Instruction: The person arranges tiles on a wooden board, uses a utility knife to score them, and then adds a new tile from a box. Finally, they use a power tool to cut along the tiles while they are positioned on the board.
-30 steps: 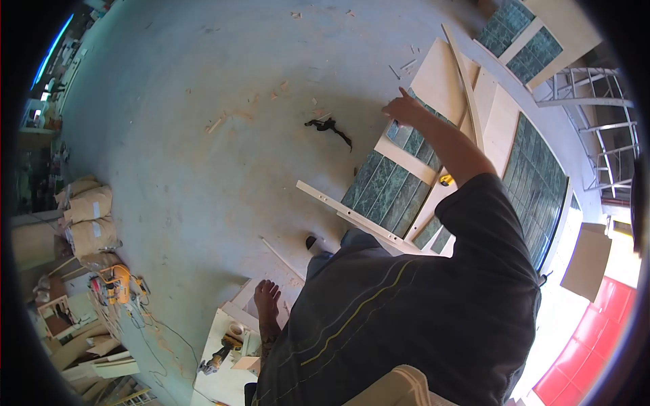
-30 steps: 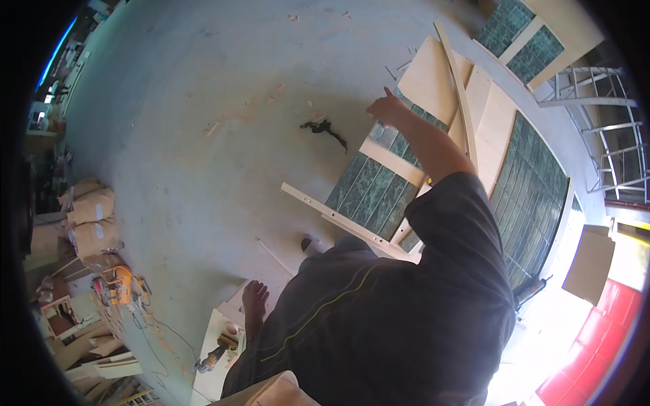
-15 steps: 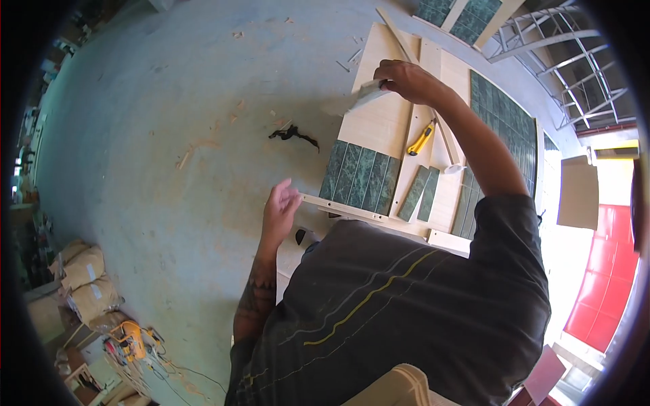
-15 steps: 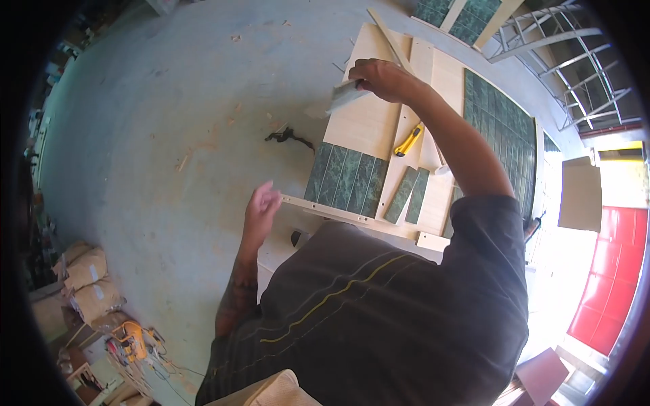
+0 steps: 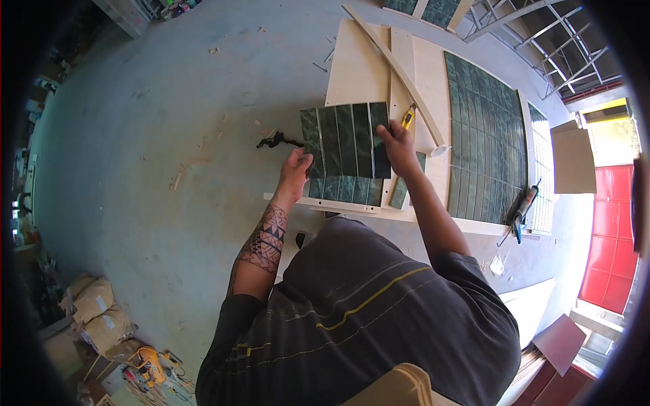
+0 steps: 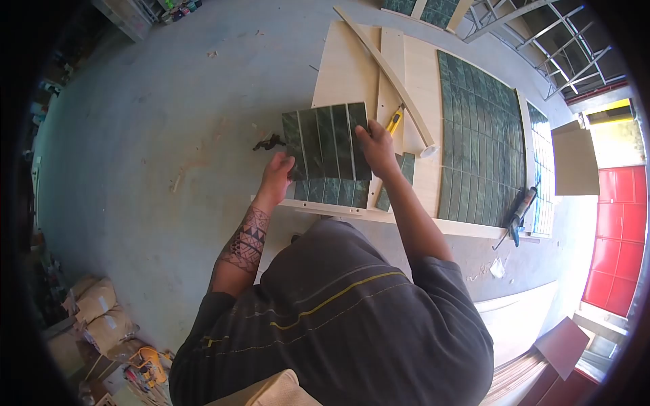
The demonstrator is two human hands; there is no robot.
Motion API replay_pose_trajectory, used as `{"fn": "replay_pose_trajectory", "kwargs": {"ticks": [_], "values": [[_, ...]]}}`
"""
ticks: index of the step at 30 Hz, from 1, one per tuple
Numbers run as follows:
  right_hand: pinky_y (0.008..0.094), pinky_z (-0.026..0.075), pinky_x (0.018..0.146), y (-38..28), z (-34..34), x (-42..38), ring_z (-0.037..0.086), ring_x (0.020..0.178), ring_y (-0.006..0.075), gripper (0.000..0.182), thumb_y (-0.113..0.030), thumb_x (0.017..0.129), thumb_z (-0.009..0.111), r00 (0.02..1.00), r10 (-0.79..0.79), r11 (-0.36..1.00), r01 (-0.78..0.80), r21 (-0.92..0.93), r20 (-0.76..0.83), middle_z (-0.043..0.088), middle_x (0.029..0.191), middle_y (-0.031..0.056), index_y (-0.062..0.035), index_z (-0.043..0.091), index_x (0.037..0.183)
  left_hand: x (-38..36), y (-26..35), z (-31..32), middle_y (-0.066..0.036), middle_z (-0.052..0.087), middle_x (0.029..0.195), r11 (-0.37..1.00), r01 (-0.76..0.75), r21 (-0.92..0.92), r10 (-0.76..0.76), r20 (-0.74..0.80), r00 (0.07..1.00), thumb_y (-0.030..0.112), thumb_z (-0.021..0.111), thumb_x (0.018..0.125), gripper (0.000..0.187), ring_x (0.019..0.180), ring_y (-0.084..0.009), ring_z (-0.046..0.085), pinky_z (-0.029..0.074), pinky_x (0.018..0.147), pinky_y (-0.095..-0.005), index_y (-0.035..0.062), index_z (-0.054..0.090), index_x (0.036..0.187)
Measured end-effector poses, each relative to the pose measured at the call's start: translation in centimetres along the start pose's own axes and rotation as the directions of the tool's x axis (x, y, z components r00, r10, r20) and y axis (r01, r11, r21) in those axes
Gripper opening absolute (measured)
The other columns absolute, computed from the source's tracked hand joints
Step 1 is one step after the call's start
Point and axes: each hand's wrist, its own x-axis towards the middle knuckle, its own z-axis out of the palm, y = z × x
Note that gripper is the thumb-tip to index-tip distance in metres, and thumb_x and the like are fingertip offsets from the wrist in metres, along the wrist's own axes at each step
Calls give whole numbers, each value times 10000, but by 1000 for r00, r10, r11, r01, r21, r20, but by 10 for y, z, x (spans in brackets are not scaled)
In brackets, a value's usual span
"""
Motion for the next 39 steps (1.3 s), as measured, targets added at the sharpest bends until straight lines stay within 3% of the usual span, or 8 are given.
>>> {"fn": "replay_pose_trajectory", "kwargs": {"ticks": [6, 11, 21, 23, 29, 32, 34, 39], "values": [[419, 450, 611, 103, 27, -40, 554, 664, 207, 316, -278, 952, 712, 908, 406, 880, -357, 314, -105, 623, 751, 134, 31, 647, 968, 3, -31, 0, -40, 701, 989, 863, -47, 503, 141, -150, 979, 186, 666, 1015, 316, 911, -152, 642, 523, 823, -322, -6, 648, 1265], [464, 518, 729, 119, 29, -47, 655, 774, 371, 352, -279, 905, 739, 905, 414, 881, -425, -209, -96, 690, 858, 227, 45, 668, 1022, -5, -35, 6, -109, 730, 1022, 754, 7, 657, 141, -173, 975, 181, 653, 1007, 307, 942, -199, 682, 537, 850, -336, -14, 644, 1244], [455, 581, 803, 103, 11, -48, 748, 897, 391, 415, -285, 882, 766, 996, 82, 823, -81, -562, -24, 723, 904, 298, 94, 695, 1036, -20, -29, 19, -244, 716, 995, 499, -105, 861, 318, -69, 946, 149, 657, 964, 196, 974, -439, 691, 548, 846, -494, 15, 640, 1106], [524, 552, 890, 97, 0, -39, 693, 1019, 479, 402, -316, 876, 759, 943, 326, 816, -249, -521, 60, 720, 997, 312, 73, 713, 968, -20, -32, 18, -244, 707, 992, 523, -52, 851, 311, -133, 941, 151, 658, 954, 202, 978, -440, 680, 540, 838, -515, 18, 641, 1106], [308, 567, 482, 75, -22, -15, 715, 569, 194, 486, -359, 991, 680, 779, 547, 821, -429, -376, 307, 764, 861, 204, 124, 730, 976, -14, -72, 27, -208, 657, 980, 350, -49, 935, 492, -139, 859, 102, 617, 903, 99, 962, -414, 654, 548, 819, -529, 49, 634, 984], [293, 555, 446, 81, -20, -4, 699, 569, 203, 451, -352, 1009, 673, 745, 561, 822, -451, -347, 360, 756, 846, 188, 89, 705, 1097, -8, -78, 34, -200, 674, 883, 662, -21, 750, 346, -280, 896, 172, 580, 902, 184, 849, -394, 691, 572, 746, -526, 32, 668, 820], [307, 571, 463, 82, -16, 5, 700, 581, 222, 479, -403, 1003, 678, 725, 535, 836, -381, -394, 433, 749, 843, 186, 61, 686, 1121, -5, -79, 34, -204, 702, 855, 398, -11, 917, 428, -175, 887, 104, 681, 826, 102, 865, -385, 716, 605, 743, -478, 17, 725, 796], [298, 551, 515, 44, 27, 18, 691, 649, 210, 435, -385, 1005, 684, 726, 492, 846, -266, -463, 481, 737, 857, 166, -5, 669, 1215, -77, -42, 40, -216, 658, 1186, 451, -65, 890, 501, -193, 844, 272, 728, 895, 377, 1117, -381, 655, 552, 932, -500, 32, 636, 1171]]}}
